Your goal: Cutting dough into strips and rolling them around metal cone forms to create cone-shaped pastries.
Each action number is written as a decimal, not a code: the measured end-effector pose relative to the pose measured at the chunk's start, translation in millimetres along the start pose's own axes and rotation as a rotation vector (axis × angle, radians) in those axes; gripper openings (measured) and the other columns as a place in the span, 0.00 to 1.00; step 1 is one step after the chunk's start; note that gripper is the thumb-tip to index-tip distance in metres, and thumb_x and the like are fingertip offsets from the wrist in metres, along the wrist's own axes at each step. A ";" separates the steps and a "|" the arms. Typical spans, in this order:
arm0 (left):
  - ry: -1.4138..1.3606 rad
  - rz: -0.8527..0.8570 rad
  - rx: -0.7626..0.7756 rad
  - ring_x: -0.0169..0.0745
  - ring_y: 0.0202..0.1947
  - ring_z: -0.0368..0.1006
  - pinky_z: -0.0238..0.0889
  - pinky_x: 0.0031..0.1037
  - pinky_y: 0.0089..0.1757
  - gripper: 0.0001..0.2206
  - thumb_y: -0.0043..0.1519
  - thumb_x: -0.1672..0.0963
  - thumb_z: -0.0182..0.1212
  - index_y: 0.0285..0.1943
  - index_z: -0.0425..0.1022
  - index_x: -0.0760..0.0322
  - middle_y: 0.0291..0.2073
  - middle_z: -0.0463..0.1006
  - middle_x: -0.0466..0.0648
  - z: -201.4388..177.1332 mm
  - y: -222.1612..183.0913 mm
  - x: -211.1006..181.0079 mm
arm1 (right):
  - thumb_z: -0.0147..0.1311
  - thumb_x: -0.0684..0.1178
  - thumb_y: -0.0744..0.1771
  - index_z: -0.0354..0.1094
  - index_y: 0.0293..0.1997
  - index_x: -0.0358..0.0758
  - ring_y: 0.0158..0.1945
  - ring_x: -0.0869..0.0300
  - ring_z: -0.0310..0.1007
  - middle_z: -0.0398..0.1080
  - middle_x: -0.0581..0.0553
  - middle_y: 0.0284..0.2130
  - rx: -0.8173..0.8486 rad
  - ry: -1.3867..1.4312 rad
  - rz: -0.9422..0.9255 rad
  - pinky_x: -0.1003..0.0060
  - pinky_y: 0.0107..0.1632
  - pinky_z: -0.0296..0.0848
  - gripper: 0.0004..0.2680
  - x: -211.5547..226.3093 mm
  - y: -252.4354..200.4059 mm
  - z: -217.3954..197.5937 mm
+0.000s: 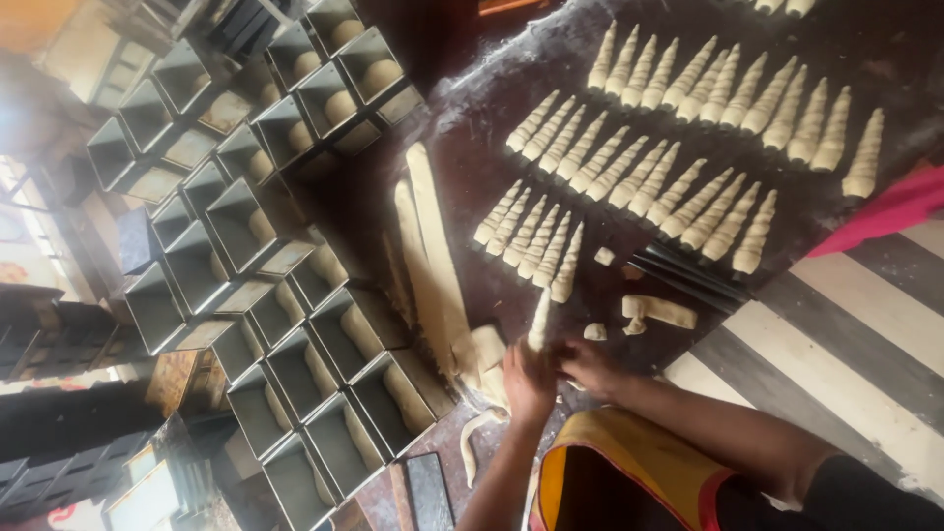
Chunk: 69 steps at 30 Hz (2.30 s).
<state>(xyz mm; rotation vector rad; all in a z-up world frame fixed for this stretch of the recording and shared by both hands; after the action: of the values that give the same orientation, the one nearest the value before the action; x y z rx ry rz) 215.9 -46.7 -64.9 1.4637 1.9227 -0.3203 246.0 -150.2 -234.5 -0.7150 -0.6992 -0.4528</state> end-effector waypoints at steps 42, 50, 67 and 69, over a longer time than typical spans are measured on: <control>-0.348 -0.507 -0.359 0.45 0.38 0.82 0.74 0.35 0.40 0.13 0.70 0.56 0.57 0.62 0.74 0.64 0.38 0.84 0.53 -82.2 -44.6 -42.7 | 0.56 0.37 0.68 0.65 0.61 0.33 0.48 0.58 0.80 0.73 0.41 0.47 0.675 -0.616 -0.666 0.68 0.52 0.81 0.14 258.5 -65.5 161.7; -0.939 -0.891 -0.870 0.29 0.22 0.65 0.62 0.23 0.24 0.19 0.67 0.59 0.49 0.68 0.63 0.68 0.30 0.72 0.47 -85.3 -177.1 62.0 | 0.60 0.53 0.67 0.75 0.47 0.41 0.41 0.52 0.80 0.78 0.42 0.39 0.569 -1.445 -0.386 0.58 0.43 0.78 0.09 73.6 9.9 145.8; -0.745 -0.833 -0.427 0.28 0.26 0.69 0.65 0.25 0.29 0.19 0.66 0.59 0.54 0.67 0.68 0.65 0.31 0.76 0.45 -173.0 -206.4 69.3 | 0.52 0.44 0.72 0.67 0.58 0.32 0.52 0.56 0.73 0.73 0.39 0.53 0.221 -0.031 0.075 0.64 0.53 0.72 0.09 31.4 63.1 121.3; -0.491 -0.651 -0.310 0.36 0.31 0.76 0.69 0.28 0.36 0.14 0.69 0.57 0.57 0.60 0.74 0.69 0.32 0.80 0.50 -189.3 -193.1 65.9 | 0.48 0.45 0.71 0.67 0.56 0.29 0.50 0.53 0.77 0.75 0.37 0.48 0.240 0.031 0.039 0.57 0.56 0.77 0.11 52.0 27.1 155.3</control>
<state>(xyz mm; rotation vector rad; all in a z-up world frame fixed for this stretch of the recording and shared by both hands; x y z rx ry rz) -40.3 46.3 -9.0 0.4676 1.8709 -0.5801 232.4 -26.9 -124.1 -0.4938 -0.6955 -0.3372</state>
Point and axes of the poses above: each hand's wrist, its own y-axis towards the middle knuckle, its own z-axis out of the palm, x = y × z, the point moved 8 cm from there along y, towards the middle knuckle
